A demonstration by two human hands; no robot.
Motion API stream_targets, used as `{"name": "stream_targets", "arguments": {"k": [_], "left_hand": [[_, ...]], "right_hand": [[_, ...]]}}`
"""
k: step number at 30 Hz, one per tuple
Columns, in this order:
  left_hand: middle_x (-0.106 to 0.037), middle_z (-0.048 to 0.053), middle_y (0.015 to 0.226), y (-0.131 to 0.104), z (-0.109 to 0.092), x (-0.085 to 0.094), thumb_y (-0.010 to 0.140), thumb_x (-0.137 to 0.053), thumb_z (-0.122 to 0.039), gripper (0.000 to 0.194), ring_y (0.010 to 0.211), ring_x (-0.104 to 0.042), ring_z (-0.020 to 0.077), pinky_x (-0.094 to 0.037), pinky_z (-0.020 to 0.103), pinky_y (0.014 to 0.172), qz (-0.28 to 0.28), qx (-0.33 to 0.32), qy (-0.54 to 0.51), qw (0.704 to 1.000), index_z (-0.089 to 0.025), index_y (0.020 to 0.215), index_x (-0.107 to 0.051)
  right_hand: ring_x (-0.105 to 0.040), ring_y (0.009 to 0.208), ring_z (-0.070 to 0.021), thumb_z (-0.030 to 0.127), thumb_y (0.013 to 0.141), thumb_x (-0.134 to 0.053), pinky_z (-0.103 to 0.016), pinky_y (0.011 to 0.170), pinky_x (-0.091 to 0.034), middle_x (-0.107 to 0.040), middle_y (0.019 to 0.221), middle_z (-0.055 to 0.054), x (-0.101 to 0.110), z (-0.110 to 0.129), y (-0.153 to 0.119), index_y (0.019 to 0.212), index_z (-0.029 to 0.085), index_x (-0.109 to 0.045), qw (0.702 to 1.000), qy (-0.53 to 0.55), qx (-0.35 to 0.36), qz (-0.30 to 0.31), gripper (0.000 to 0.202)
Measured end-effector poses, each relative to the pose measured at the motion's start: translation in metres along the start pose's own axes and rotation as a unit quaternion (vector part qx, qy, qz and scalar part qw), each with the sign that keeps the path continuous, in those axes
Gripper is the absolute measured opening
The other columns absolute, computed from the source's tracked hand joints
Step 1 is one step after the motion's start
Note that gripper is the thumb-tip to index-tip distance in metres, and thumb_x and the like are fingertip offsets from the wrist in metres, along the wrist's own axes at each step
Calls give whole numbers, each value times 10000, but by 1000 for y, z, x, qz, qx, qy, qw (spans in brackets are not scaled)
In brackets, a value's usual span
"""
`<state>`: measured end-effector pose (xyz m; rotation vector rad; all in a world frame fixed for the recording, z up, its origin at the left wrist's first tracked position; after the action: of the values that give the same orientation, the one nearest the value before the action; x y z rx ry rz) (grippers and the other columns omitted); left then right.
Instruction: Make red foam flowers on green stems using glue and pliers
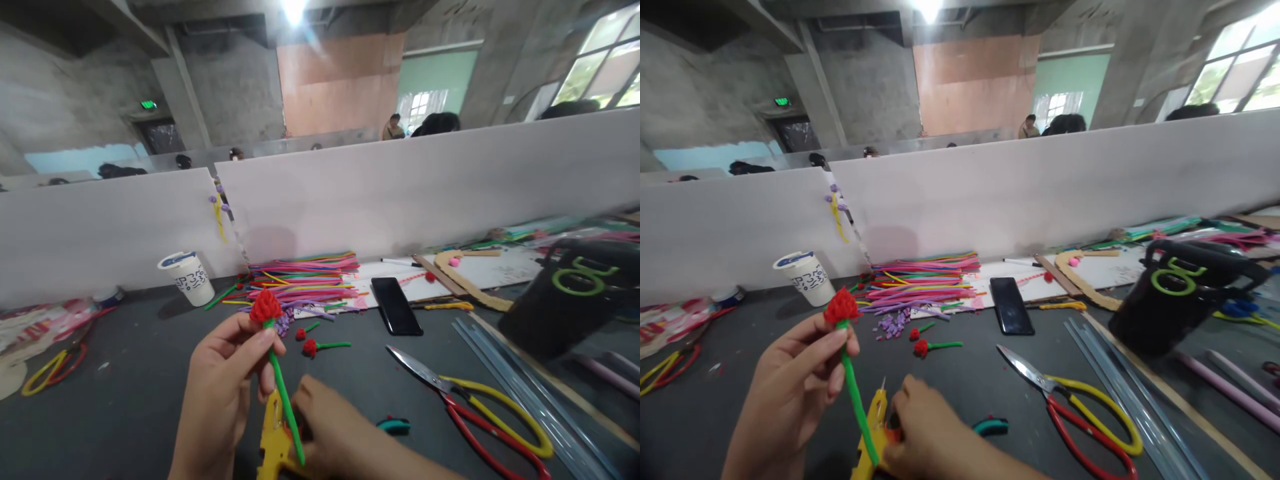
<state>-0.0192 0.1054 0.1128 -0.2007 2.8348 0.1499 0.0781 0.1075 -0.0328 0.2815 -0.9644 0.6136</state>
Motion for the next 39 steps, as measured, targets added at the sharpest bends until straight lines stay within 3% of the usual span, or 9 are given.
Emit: {"name": "stream_targets", "arguments": {"k": [5,12,16,22,24,27,30,33,39], "left_hand": [[-682,-28,533,7,3,-1,667,-768,-179,131,302,-507,35,-365,94,293,9,17,-3,1000,-136,614,-657],[-691,-24,542,9,9,-2,666,-787,-188,141,311,-513,42,-357,106,298,24,29,-9,999,-137,612,-666],[-707,-17,555,14,17,0,660,-804,-177,126,348,-527,45,-372,112,330,29,44,-18,998,-142,617,-691],[-770,14,715,22,34,-10,673,-802,-168,68,629,-664,90,-529,145,642,57,79,-37,995,-160,738,-782],[-763,45,684,17,40,-22,685,-798,-179,86,581,-651,98,-515,153,585,95,106,-37,989,-128,754,-792],[-736,65,602,5,49,-36,700,-789,-210,143,544,-639,121,-518,186,570,145,141,-45,978,-106,797,-802],[-748,59,624,-3,54,-43,713,-785,-212,121,595,-678,149,-542,210,612,167,164,-77,969,-139,806,-808],[-762,39,658,-4,52,-42,697,-809,-177,93,598,-695,130,-545,169,597,158,174,-92,967,-152,787,-810],[-791,31,702,-3,33,-30,589,-892,-173,145,594,-712,107,-567,137,613,66,149,-115,980,-136,689,-795]], "right_hand": [[-624,1031,-222,349,950,-592,-444,869,-531,-610,1223,-83,44,-40,0,1204,182,-592,998,-54,-18,17,305],[-617,1054,-233,346,943,-603,-455,882,-525,-600,1242,-90,17,-36,5,1218,177,-586,998,-14,18,53,324],[-621,1039,-229,349,941,-605,-447,870,-531,-604,1232,-88,24,-35,8,1213,175,-587,995,99,-3,8,323],[-651,855,-173,387,963,-566,-373,754,-556,-652,1050,-52,84,-31,-10,1138,158,-603,926,361,-16,-112,290],[-640,764,-148,403,961,-562,-345,713,-546,-655,916,-20,99,-25,-20,1037,153,-618,892,430,-7,-140,268],[-589,608,-114,439,870,-650,-293,626,-512,-616,714,30,109,-15,-31,837,166,-589,849,508,-1,-149,282],[-556,554,-100,444,730,-726,-251,556,-463,-614,666,31,110,-8,-34,750,189,-547,820,554,-10,-143,312],[-547,535,-102,406,686,-728,-243,533,-439,-614,626,24,112,-5,-34,712,194,-554,813,567,-20,-133,276],[-511,492,-85,257,658,-689,-221,518,-401,-585,527,43,123,-7,-37,659,182,-579,829,544,-33,-129,133]]}}
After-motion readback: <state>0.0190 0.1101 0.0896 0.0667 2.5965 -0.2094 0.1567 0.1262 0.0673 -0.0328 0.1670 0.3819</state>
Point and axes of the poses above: each hand's wrist, its own y-axis towards the middle knuckle, its own x-axis out of the back of the hand, z = x × y, the point moved 7 cm from there along y, towards the middle knuckle
